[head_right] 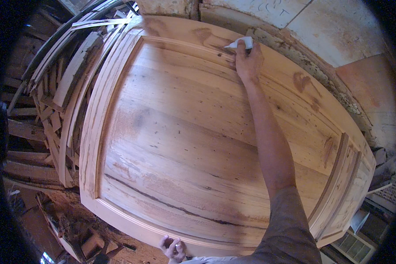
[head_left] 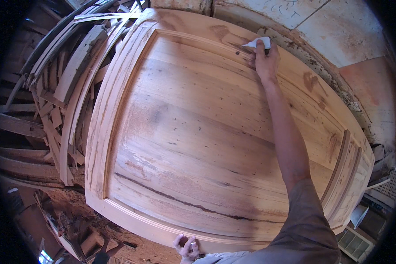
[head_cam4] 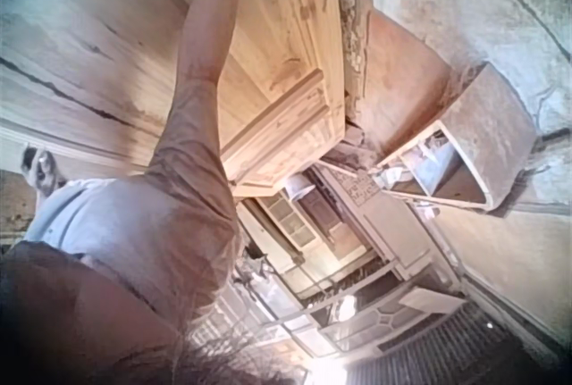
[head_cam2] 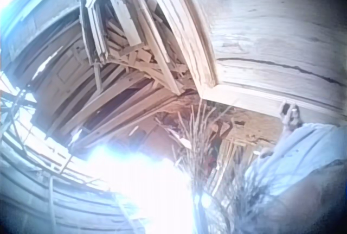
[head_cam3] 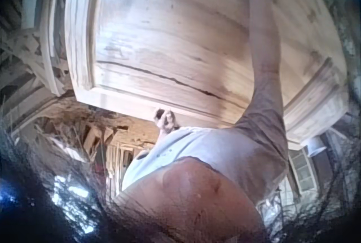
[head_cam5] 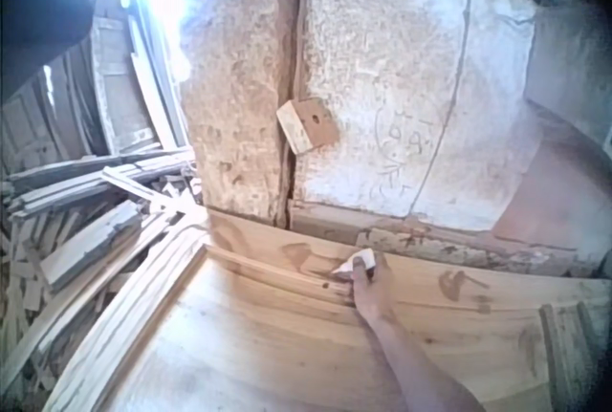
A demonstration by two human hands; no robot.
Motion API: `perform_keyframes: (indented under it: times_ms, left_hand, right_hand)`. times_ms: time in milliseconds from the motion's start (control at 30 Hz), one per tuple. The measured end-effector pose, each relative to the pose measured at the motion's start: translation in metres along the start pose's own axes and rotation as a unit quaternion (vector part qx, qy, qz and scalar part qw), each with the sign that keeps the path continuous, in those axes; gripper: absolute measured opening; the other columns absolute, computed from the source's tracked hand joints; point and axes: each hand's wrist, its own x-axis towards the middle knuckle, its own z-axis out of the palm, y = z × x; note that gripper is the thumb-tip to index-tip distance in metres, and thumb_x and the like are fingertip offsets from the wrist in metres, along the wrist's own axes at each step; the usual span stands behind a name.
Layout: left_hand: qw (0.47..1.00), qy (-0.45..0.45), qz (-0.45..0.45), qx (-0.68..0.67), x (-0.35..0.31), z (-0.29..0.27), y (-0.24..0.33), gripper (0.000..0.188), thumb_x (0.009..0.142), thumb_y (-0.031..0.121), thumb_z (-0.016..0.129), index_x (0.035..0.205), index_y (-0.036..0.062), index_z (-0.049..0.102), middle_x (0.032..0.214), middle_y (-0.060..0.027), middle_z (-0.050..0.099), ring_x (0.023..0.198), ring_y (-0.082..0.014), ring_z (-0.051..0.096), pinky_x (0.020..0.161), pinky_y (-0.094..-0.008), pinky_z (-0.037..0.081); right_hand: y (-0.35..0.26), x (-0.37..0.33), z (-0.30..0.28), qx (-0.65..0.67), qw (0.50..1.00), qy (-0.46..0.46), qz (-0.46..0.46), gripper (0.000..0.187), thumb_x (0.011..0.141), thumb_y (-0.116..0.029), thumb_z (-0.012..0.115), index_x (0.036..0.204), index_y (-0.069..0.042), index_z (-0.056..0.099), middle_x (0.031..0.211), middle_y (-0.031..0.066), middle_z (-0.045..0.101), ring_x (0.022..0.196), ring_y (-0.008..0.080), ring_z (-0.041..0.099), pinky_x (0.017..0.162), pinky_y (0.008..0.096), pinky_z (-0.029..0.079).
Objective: The person applies a liquid from a small bottle to cracks and joints in a wooden door, using a scraper to spread it and a cloth to wipe excess.
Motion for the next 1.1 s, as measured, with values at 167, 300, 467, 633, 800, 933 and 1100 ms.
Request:
perform_keyframes:
  times_ms: [167, 300, 467, 633, 800, 933, 1100]
  left_hand:
    - [1.0, 0.001, 0.011, -0.004, 0.006, 0.0, 0.001, 0.012, 0.087, 0.008, 0.065, 0.094, 0.0018, 0.073, 0.122, -0.0194, 0.054, 0.086, -0.0268, 0.057, 0.068, -0.0374, 0.05]
    - [1.0, 0.004, 0.019, -0.005, 0.005, 0.002, 0.001, 0.012, 0.087, 0.008, 0.065, 0.093, 0.0017, 0.073, 0.121, -0.0196, 0.054, 0.085, -0.0266, 0.057, 0.067, -0.0371, 0.049]
    - [1.0, 0.003, 0.026, -0.006, 0.008, 0.002, 0.0, 0.012, 0.087, 0.008, 0.065, 0.093, 0.0015, 0.073, 0.121, -0.0198, 0.054, 0.084, -0.0262, 0.056, 0.066, -0.0368, 0.049]
    - [1.0, 0.004, 0.028, -0.004, 0.008, 0.002, 0.0, 0.012, 0.088, 0.008, 0.064, 0.092, 0.0013, 0.073, 0.12, -0.02, 0.054, 0.082, -0.0259, 0.056, 0.065, -0.0364, 0.049]
    - [0.997, -0.01, 0.075, 0.026, 0.004, 0.001, -0.007, 0.013, 0.089, 0.009, 0.062, 0.091, 0.0004, 0.072, 0.117, -0.0209, 0.055, 0.078, -0.0243, 0.055, 0.061, -0.0347, 0.047]
    - [0.998, 0.013, 0.053, 0.015, 0.011, 0.003, 0.003, 0.014, 0.089, 0.008, 0.06, 0.089, -0.0008, 0.071, 0.111, -0.0216, 0.057, 0.073, -0.0228, 0.054, 0.058, -0.0331, 0.046]
    - [0.999, 0.017, 0.05, 0.001, 0.011, 0.003, 0.002, 0.014, 0.089, 0.008, 0.06, 0.089, -0.0007, 0.071, 0.11, -0.0215, 0.057, 0.073, -0.0228, 0.054, 0.058, -0.0333, 0.046]
  right_hand:
    - [-0.008, -0.006, 0.0, -0.001, 1.0, -0.012, -0.01, 0.033, 0.096, -0.026, 0.058, 0.101, 0.006, 0.055, 0.067, 0.0134, 0.065, 0.05, 0.0207, 0.066, 0.045, 0.0343, 0.055]
    - [-0.015, -0.008, 0.001, 0.009, 1.0, -0.013, 0.001, 0.034, 0.096, -0.026, 0.058, 0.105, 0.006, 0.055, 0.073, 0.0142, 0.066, 0.053, 0.0198, 0.067, 0.045, 0.0328, 0.055]
    - [-0.01, -0.004, 0.0, 0.008, 1.0, -0.009, 0.0, 0.034, 0.096, -0.026, 0.058, 0.106, 0.006, 0.056, 0.074, 0.0137, 0.066, 0.054, 0.0194, 0.067, 0.045, 0.032, 0.055]
    - [-0.011, -0.005, 0.003, 0.01, 1.0, -0.017, 0.003, 0.032, 0.096, -0.026, 0.058, 0.102, 0.005, 0.057, 0.073, 0.013, 0.066, 0.054, 0.0205, 0.068, 0.046, 0.0331, 0.055]
    - [0.003, 0.004, 0.001, -0.007, 1.0, -0.007, -0.018, 0.031, 0.095, -0.026, 0.059, 0.099, 0.004, 0.058, 0.07, 0.0127, 0.067, 0.054, 0.0201, 0.068, 0.048, 0.0342, 0.055]
    - [-0.002, 0.001, 0.003, -0.004, 1.0, -0.015, -0.018, 0.031, 0.095, -0.026, 0.06, 0.101, 0.004, 0.058, 0.07, 0.013, 0.067, 0.054, 0.0199, 0.069, 0.049, 0.0339, 0.055]
    - [-0.008, 0.005, 0.001, 0.003, 0.999, -0.029, -0.026, 0.032, 0.094, -0.026, 0.061, 0.105, 0.005, 0.058, 0.07, 0.0123, 0.067, 0.056, 0.0199, 0.069, 0.05, 0.033, 0.055]
